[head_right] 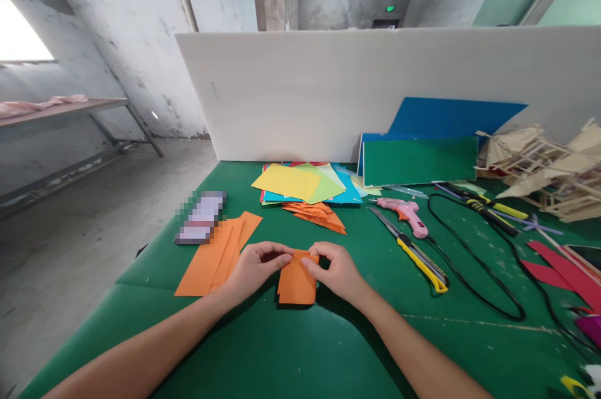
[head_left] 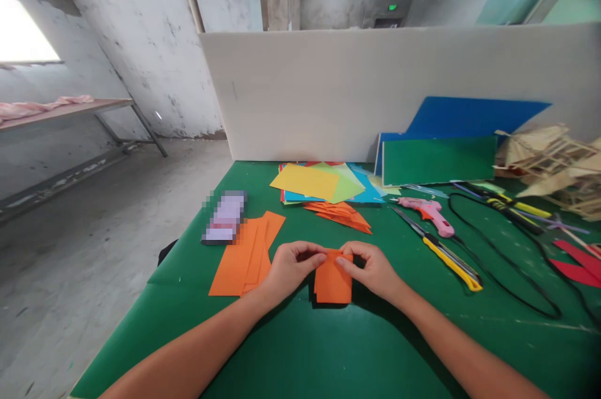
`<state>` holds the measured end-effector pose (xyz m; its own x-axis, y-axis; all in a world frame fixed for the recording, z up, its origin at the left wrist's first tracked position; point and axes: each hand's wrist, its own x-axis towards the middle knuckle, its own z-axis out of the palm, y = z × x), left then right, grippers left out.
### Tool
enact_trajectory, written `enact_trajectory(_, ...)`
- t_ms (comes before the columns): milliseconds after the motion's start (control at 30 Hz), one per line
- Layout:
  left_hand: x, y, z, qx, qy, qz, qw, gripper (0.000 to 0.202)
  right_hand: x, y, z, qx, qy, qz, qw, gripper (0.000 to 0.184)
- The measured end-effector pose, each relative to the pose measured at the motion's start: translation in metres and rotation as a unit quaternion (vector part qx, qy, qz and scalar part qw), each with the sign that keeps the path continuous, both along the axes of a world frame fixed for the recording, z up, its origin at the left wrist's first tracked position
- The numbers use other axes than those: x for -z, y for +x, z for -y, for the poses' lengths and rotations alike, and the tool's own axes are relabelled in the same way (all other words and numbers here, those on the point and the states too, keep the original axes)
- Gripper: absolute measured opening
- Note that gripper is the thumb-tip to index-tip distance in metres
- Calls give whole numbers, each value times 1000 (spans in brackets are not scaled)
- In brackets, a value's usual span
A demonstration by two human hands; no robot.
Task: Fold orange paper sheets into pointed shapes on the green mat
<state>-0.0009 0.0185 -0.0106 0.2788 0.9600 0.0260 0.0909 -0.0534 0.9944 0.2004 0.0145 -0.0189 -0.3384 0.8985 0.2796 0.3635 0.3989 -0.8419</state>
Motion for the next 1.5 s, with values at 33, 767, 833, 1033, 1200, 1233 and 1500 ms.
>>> enact_trajectory(33, 1, 0, 0, -7, -1, 5, 1000, 27, 0, -1, 0, 4, -6, -5, 1000, 31)
enact_trajectory(767, -4, 10, 10, -7, -112, 77, 991, 39, 2, -3, 2, 22, -113, -130, 985, 30)
enact_trajectory(833, -2, 10, 9, -20, -109, 79, 991, 36, 1, -2, 2, 1, -158, -138, 978, 35)
enact_trajectory(1033, -3, 11, 9, -29, -95, 86, 991, 32, -1, -1, 0, 11, -182, -133, 974, 29)
enact_trajectory(1200, -5, 11, 10, -19, -103, 96, 990, 36, 1, 1, 0, 15, -175, -134, 975, 31)
enact_trajectory(1233, -5, 11, 10, -20, -104, 94, 990, 35, 1, 1, 0, 15, -174, -132, 976, 31)
enact_trajectory(1500, -3, 10, 8, -29, -98, 79, 992, 33, 1, 1, 0, 11, -163, -124, 979, 32)
